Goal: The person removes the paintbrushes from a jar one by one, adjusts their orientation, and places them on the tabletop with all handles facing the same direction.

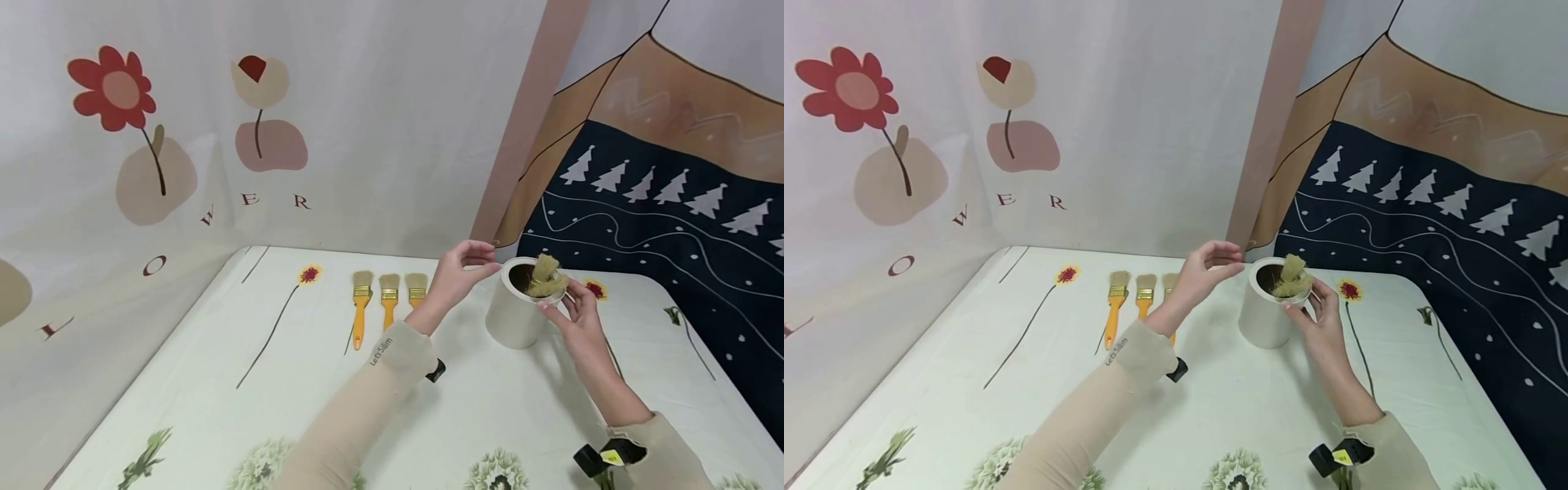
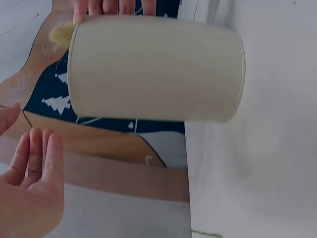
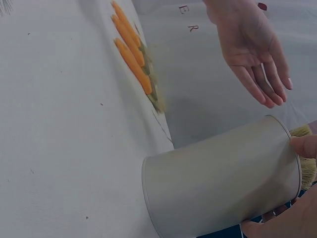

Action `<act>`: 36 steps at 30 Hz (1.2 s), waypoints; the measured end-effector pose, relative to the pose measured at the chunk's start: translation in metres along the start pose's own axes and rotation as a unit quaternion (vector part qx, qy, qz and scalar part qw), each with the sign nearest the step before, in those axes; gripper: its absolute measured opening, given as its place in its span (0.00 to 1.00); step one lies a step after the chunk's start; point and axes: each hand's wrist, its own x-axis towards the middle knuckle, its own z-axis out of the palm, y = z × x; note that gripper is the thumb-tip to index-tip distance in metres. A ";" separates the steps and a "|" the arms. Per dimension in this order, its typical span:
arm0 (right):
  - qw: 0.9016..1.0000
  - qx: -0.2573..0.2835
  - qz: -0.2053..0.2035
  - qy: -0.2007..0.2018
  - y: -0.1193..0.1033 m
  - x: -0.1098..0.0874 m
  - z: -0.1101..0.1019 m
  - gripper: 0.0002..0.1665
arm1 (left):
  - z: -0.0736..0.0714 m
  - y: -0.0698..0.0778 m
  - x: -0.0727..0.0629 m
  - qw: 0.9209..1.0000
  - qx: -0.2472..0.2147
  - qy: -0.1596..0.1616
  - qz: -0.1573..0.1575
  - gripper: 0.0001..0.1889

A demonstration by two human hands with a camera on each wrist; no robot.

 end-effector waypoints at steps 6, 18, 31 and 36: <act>1.000 0.001 0.001 0.002 0.000 -0.001 0.000 0.48 | 0.016 0.003 -0.003 0.998 -0.011 -0.058 0.002 0.18; 1.000 -0.004 0.000 -0.003 0.002 -0.002 -0.003 0.48 | 0.042 0.008 -0.002 0.982 0.092 -0.158 0.054 0.21; 1.000 -0.004 -0.011 -0.002 0.002 -0.001 -0.002 0.48 | 0.054 0.013 -0.002 0.940 0.317 -0.102 0.077 0.08; 1.000 -0.005 -0.009 -0.002 0.003 -0.001 -0.001 0.48 | 0.055 0.011 -0.002 0.951 0.293 -0.068 0.077 0.05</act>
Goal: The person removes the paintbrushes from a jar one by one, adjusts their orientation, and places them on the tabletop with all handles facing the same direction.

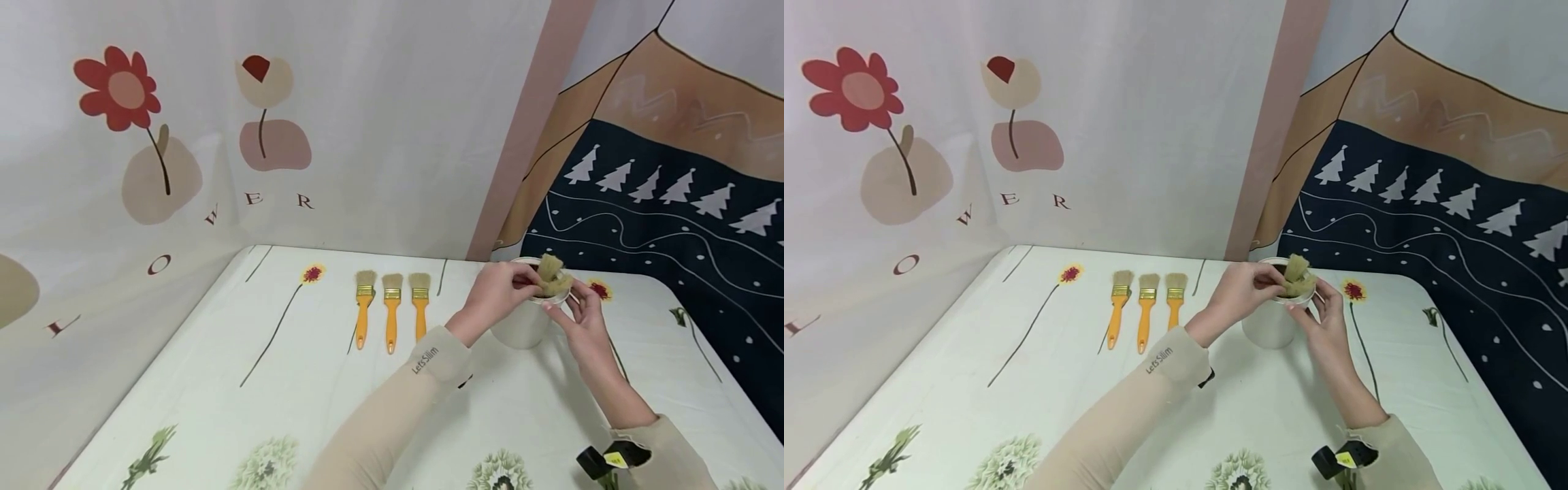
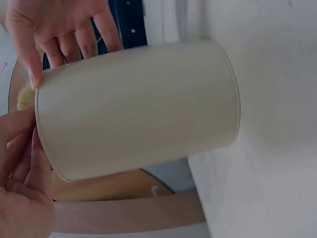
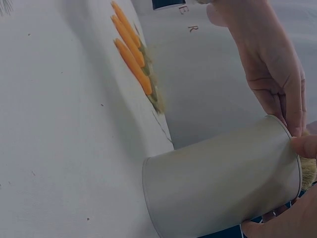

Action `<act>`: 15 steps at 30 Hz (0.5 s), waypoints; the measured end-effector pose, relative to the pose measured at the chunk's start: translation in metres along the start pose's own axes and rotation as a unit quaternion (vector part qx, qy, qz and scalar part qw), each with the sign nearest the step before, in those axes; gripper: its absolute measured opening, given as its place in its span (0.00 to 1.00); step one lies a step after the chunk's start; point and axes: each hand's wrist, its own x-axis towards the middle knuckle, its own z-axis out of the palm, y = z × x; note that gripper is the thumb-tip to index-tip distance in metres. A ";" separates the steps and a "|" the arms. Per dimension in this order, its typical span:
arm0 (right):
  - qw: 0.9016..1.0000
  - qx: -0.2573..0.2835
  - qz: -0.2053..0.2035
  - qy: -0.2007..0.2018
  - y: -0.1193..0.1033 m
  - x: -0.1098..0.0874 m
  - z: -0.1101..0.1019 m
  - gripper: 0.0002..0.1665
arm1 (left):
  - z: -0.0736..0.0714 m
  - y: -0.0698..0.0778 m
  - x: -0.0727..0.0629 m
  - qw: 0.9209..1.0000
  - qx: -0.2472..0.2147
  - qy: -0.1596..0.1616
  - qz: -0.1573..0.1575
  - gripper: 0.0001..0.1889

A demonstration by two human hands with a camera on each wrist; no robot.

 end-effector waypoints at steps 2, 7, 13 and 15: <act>1.000 -0.002 0.003 0.001 0.000 0.000 0.000 0.48 | 0.000 -0.001 0.000 0.998 -0.052 0.019 -0.007 0.05; 0.999 -0.012 0.031 0.004 0.004 -0.003 0.001 0.48 | -0.002 -0.005 -0.003 0.987 -0.148 0.053 -0.018 0.07; 0.999 -0.005 0.034 0.009 0.002 -0.003 0.003 0.48 | -0.025 -0.005 -0.002 0.965 -0.243 0.096 -0.006 0.07; 0.999 0.003 0.031 0.012 0.000 -0.001 0.003 0.48 | -0.035 -0.003 0.001 0.958 -0.268 0.104 0.005 0.07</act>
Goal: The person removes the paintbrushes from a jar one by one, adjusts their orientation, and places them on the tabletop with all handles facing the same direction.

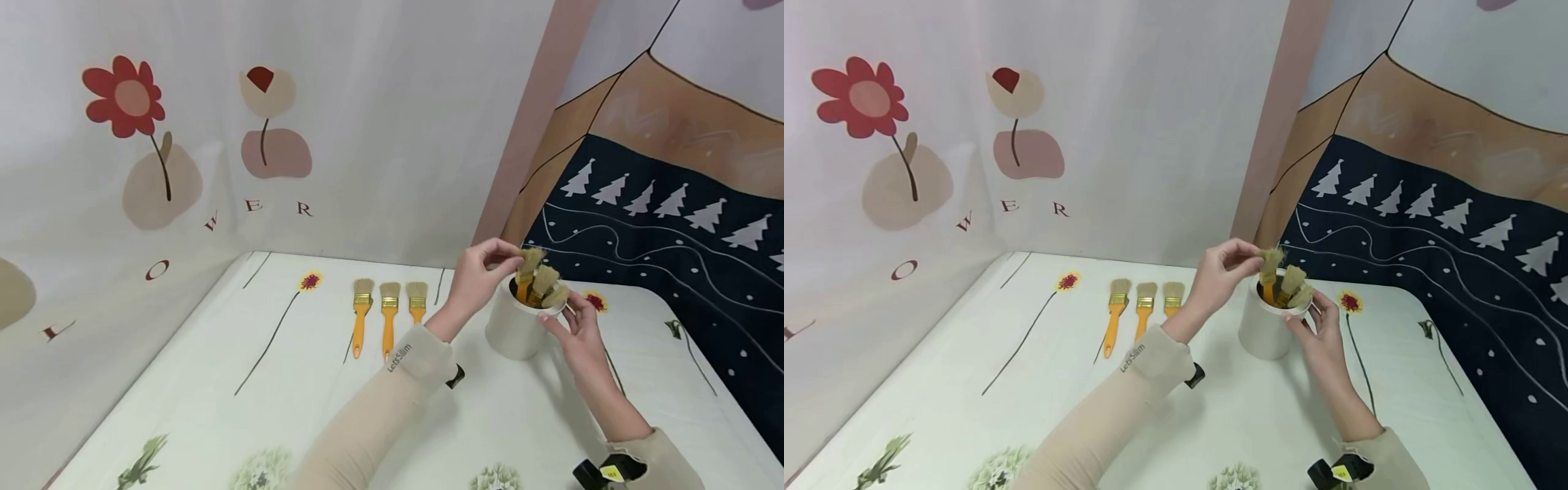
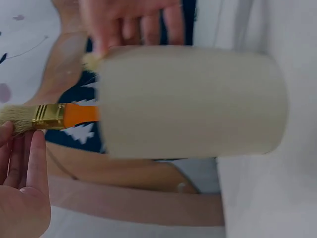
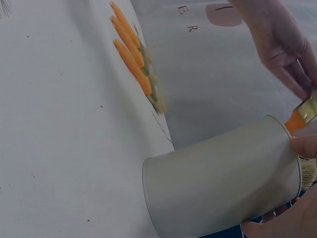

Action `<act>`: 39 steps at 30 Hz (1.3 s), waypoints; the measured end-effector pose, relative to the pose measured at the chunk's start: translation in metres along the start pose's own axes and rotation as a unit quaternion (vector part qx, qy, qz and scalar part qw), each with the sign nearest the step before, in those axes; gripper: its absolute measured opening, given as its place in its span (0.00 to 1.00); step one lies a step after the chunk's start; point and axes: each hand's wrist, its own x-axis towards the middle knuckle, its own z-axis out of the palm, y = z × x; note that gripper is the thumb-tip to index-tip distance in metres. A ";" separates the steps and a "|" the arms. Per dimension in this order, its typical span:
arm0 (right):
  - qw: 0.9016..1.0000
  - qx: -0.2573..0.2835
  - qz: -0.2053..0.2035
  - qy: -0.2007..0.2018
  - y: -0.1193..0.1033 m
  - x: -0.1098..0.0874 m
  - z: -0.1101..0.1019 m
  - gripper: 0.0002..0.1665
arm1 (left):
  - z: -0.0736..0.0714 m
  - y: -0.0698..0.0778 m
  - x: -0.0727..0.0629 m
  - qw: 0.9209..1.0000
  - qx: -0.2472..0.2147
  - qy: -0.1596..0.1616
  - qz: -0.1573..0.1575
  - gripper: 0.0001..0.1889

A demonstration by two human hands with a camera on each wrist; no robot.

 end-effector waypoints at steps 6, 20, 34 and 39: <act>1.000 0.011 0.003 -0.003 -0.002 -0.001 0.001 0.48 | -0.022 0.021 0.004 0.998 -0.052 0.011 0.025 0.09; 1.000 0.013 0.001 -0.005 -0.002 -0.001 0.002 0.49 | -0.074 0.048 0.002 0.993 -0.092 0.012 0.071 0.08; 1.000 -0.007 0.006 0.007 -0.004 0.003 -0.001 0.48 | -0.139 0.036 -0.005 0.992 -0.109 0.053 0.031 0.09; 1.000 -0.001 0.001 0.003 -0.005 0.001 0.000 0.48 | -0.165 0.027 -0.010 0.993 -0.091 0.075 0.010 0.08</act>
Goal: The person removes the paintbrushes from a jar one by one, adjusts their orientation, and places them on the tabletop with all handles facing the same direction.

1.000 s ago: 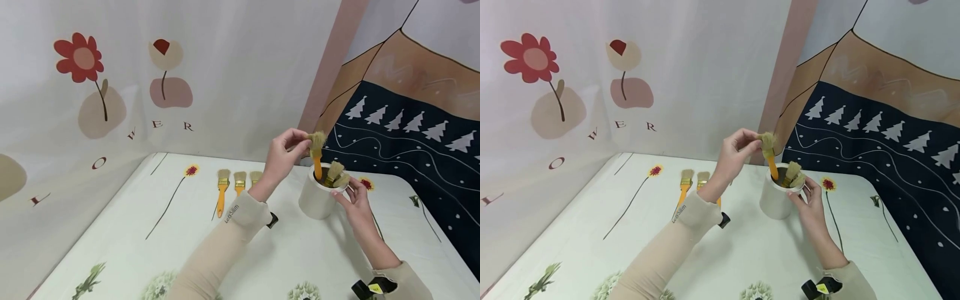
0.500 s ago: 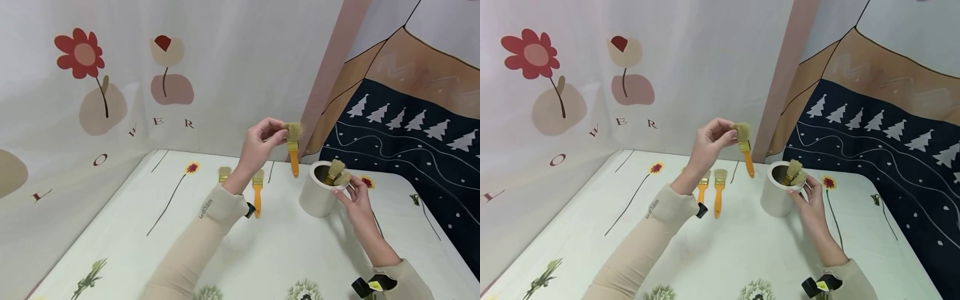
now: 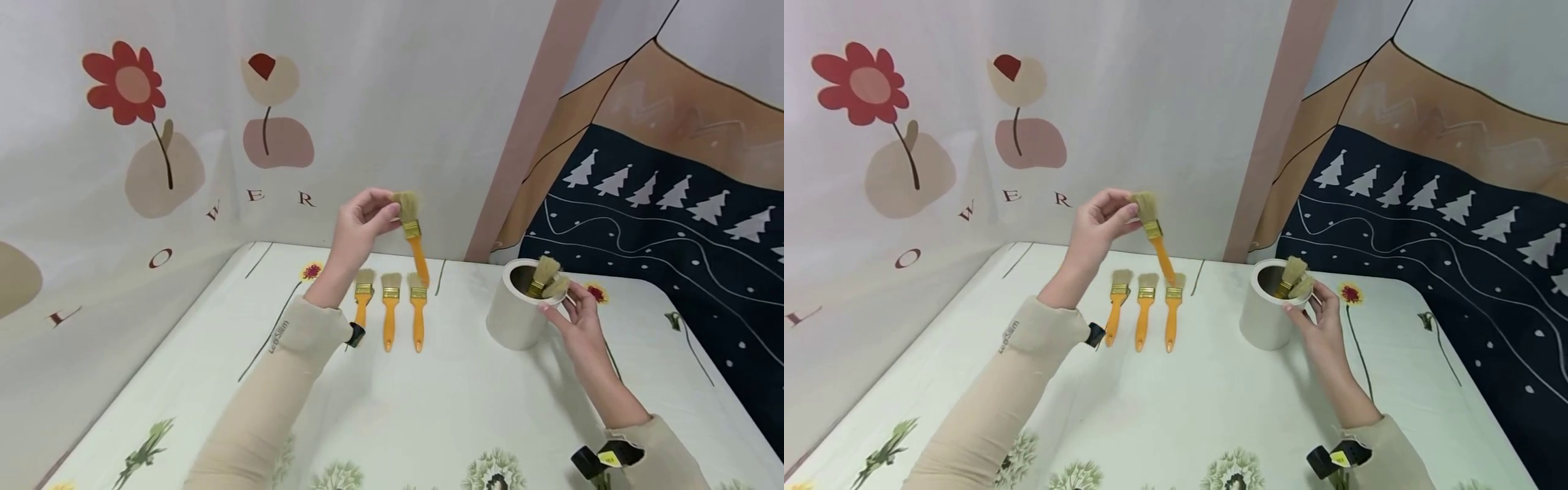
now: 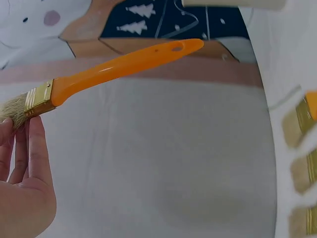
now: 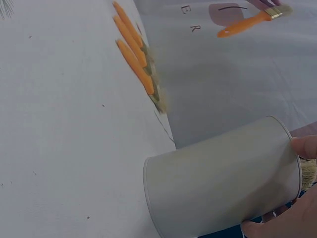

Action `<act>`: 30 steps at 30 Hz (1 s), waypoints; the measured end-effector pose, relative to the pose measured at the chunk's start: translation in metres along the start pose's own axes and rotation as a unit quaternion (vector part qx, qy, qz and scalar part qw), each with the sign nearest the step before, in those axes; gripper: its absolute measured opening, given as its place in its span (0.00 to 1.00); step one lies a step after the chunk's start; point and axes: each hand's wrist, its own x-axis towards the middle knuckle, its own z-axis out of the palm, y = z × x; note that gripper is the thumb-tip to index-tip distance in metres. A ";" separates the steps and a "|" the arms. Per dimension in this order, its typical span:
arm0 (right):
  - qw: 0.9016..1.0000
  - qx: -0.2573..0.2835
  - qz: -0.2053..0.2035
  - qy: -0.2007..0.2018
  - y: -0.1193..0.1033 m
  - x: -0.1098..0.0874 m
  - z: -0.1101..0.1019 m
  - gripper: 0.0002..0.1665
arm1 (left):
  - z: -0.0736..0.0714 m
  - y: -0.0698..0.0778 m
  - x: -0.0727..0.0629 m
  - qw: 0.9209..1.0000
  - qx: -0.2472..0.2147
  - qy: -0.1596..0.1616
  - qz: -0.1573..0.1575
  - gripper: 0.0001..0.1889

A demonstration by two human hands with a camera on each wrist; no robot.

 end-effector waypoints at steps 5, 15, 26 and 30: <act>1.000 0.000 0.000 -0.005 -0.001 0.001 0.000 0.49 | -0.026 -0.006 -0.001 0.999 0.022 0.026 -0.020 0.06; 1.000 0.006 0.000 0.000 -0.001 0.001 -0.001 0.48 | -0.072 -0.030 -0.008 0.992 0.070 0.074 -0.072 0.07; 1.000 0.008 0.000 0.008 0.000 0.001 0.000 0.47 | -0.103 -0.059 -0.016 0.976 0.121 0.106 -0.145 0.14; 1.000 0.011 -0.004 0.003 0.000 0.002 0.000 0.48 | -0.111 -0.071 -0.020 0.968 0.138 0.114 -0.179 0.18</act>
